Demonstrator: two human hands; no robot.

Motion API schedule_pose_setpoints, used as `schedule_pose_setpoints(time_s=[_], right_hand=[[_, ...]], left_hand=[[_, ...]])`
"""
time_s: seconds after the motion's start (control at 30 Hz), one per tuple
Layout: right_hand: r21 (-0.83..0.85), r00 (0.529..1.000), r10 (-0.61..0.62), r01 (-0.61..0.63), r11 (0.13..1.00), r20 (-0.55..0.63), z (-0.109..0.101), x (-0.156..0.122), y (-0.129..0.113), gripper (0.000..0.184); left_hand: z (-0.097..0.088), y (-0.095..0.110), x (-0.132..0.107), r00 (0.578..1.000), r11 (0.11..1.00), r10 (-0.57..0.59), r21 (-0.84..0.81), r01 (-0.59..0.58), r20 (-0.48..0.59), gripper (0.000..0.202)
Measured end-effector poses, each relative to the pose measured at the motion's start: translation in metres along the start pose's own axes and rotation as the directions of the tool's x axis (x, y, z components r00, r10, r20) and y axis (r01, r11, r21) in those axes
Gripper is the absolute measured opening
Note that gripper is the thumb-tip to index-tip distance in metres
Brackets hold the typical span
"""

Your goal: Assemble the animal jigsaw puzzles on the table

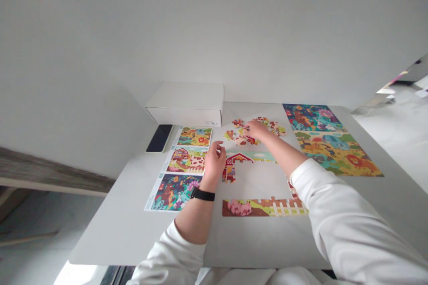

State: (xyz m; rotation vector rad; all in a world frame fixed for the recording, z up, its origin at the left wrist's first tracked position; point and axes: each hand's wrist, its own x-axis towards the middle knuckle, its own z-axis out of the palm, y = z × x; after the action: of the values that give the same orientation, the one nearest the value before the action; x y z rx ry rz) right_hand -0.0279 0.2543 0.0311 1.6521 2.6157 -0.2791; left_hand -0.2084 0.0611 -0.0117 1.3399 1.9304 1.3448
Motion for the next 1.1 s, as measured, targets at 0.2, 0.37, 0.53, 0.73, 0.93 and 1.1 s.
schedule_pose_setpoints(time_s=[0.2,0.37,0.53,0.73,0.93,1.1], right_hand=[[0.018,0.998,-0.063,0.064,0.998,-0.024,0.008,0.012,0.016,0.025],[0.056,0.997,-0.070,0.071,0.996,-0.009,0.007,0.015,0.016,0.013],[0.079,0.998,-0.055,0.056,0.995,-0.016,0.003,0.012,0.016,0.021],[0.012,0.999,-0.042,0.042,0.999,0.029,-0.004,0.010,0.013,0.016],[-0.021,0.997,-0.021,0.023,1.000,0.080,-0.010,0.008,0.008,0.019],[0.003,0.992,0.049,-0.050,0.999,0.113,-0.010,0.011,0.001,0.044]], left_hand=[[0.001,-0.001,-0.001,1.000,1.000,-0.001,-0.023,0.001,0.007,0.026],[0.001,-0.001,-0.001,1.000,0.999,0.001,-0.036,-0.001,0.003,0.025],[0.002,-0.001,-0.001,1.000,0.999,0.011,-0.053,-0.010,0.004,0.025],[0.001,0.003,-0.001,1.000,0.999,0.001,-0.054,-0.001,-0.008,0.024],[0.001,0.005,-0.001,1.000,0.998,-0.009,-0.065,0.009,-0.009,0.025],[0.001,0.007,-0.002,1.000,0.996,-0.015,-0.083,0.015,-0.001,0.025]])
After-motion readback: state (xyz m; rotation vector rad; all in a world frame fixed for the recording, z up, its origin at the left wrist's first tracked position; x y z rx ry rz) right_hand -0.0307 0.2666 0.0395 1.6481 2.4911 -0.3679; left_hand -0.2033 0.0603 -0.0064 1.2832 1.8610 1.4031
